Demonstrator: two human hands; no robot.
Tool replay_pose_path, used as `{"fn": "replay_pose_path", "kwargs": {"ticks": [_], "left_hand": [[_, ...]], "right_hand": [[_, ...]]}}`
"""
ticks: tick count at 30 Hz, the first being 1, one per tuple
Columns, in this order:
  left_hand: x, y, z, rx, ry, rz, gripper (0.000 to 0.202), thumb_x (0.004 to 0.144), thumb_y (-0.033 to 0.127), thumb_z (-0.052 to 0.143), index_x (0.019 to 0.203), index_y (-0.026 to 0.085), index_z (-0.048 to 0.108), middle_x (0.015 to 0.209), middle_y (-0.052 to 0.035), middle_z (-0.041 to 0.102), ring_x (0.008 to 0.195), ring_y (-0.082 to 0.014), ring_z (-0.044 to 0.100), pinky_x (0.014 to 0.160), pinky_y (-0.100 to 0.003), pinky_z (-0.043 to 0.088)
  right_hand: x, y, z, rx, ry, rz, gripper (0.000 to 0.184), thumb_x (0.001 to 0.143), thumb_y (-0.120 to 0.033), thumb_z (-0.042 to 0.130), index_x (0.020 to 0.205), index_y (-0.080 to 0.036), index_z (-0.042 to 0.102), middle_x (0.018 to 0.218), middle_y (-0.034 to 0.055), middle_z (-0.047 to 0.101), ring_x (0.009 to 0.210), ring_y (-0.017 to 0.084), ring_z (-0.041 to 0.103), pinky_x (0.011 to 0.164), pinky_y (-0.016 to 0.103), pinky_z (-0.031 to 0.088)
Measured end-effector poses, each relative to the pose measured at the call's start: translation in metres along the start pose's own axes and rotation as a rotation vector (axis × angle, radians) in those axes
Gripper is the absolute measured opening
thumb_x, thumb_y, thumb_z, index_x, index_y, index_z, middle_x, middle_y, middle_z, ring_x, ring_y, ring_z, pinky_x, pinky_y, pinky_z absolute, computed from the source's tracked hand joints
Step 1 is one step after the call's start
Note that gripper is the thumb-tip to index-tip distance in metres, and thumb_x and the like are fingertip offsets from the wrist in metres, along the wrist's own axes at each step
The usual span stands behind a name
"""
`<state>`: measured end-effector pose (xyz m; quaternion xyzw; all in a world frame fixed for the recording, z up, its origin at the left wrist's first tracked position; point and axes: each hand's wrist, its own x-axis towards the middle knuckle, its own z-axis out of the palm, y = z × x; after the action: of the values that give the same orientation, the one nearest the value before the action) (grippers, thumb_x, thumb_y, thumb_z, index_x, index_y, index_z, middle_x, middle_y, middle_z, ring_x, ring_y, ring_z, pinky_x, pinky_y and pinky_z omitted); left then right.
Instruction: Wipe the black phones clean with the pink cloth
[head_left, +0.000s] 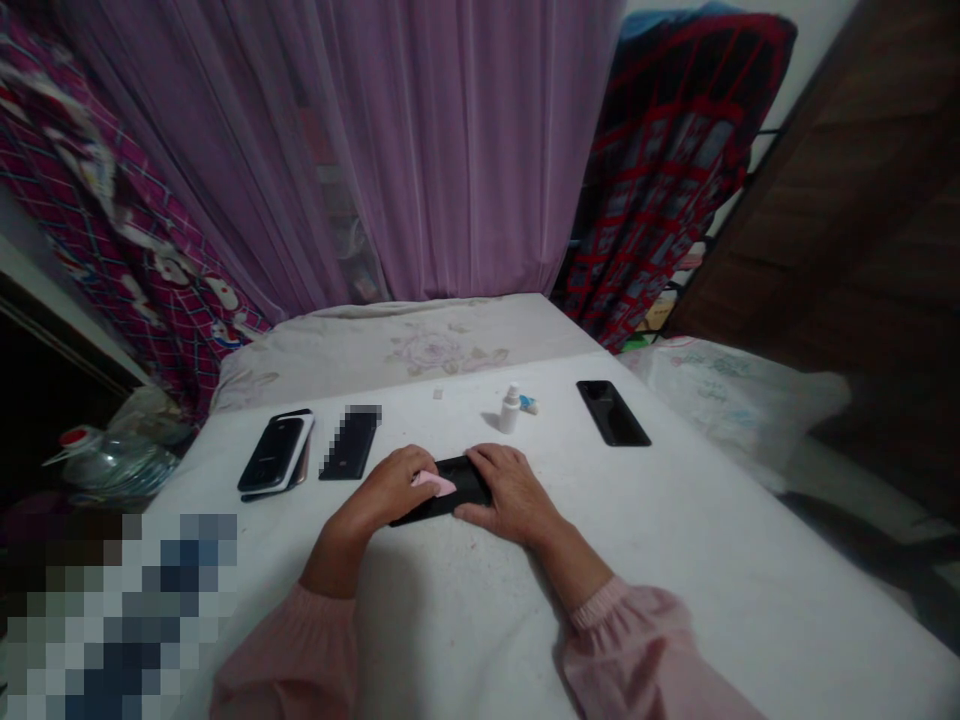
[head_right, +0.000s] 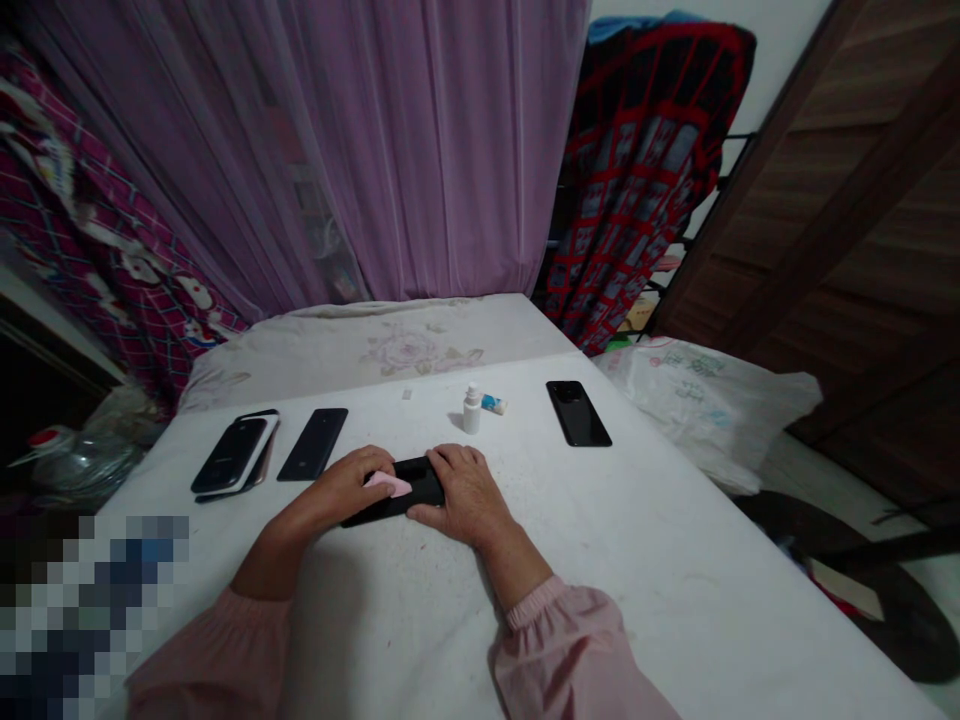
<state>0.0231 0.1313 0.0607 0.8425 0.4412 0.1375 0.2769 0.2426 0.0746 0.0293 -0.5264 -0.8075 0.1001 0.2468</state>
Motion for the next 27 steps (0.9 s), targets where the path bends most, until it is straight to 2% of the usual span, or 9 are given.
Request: {"fn": "replay_pose_path", "kwargs": {"ticks": [4, 13, 20, 25, 27], "left_hand": [[0.004, -0.003, 0.007, 0.055, 0.077, -0.021, 0.015, 0.08, 0.028, 0.056, 0.087, 0.02, 0.067, 0.091, -0.0041, 0.066, 0.09, -0.0218, 0.061, 0.079, -0.031, 0.044], [0.006, 0.007, 0.011, 0.114, 0.173, -0.1, 0.021, 0.089, 0.035, 0.05, 0.088, 0.022, 0.066, 0.089, -0.0034, 0.069, 0.086, -0.0212, 0.061, 0.073, -0.029, 0.041], [0.003, 0.004, 0.003, 0.096, 0.054, -0.092, 0.019, 0.084, 0.033, 0.052, 0.089, 0.021, 0.066, 0.089, -0.004, 0.067, 0.087, -0.022, 0.061, 0.075, -0.031, 0.044], [-0.004, 0.005, -0.006, -0.023, -0.059, 0.023, 0.017, 0.08, 0.036, 0.06, 0.082, 0.021, 0.067, 0.1, -0.0054, 0.066, 0.097, -0.0218, 0.06, 0.089, -0.032, 0.045], [-0.007, 0.006, -0.008, -0.024, -0.107, 0.026, 0.014, 0.078, 0.033, 0.062, 0.082, 0.021, 0.068, 0.109, -0.006, 0.063, 0.104, -0.0231, 0.058, 0.094, -0.034, 0.043]], "right_hand": [[0.0, -0.001, 0.0, -0.003, -0.003, 0.008, 0.075, 0.075, -0.058, 0.072, 0.133, -0.014, 0.053, 0.131, 0.0163, 0.056, 0.119, 0.033, 0.049, 0.104, 0.048, 0.034], [0.0, 0.0, 0.001, -0.007, -0.014, -0.001, 0.076, 0.075, -0.059, 0.071, 0.134, -0.015, 0.052, 0.13, 0.0161, 0.056, 0.119, 0.033, 0.049, 0.104, 0.05, 0.034], [0.0, 0.003, 0.002, 0.0, -0.005, -0.03, 0.077, 0.075, -0.061, 0.071, 0.135, -0.018, 0.051, 0.131, 0.0165, 0.056, 0.12, 0.033, 0.049, 0.104, 0.05, 0.034], [0.0, 0.003, 0.003, -0.002, -0.004, -0.023, 0.076, 0.075, -0.061, 0.071, 0.134, -0.017, 0.053, 0.131, 0.0162, 0.056, 0.12, 0.033, 0.049, 0.103, 0.05, 0.035], [0.0, 0.004, 0.003, -0.004, -0.002, -0.029, 0.077, 0.075, -0.062, 0.071, 0.134, -0.017, 0.053, 0.131, 0.0165, 0.055, 0.12, 0.033, 0.049, 0.103, 0.05, 0.035]]}}
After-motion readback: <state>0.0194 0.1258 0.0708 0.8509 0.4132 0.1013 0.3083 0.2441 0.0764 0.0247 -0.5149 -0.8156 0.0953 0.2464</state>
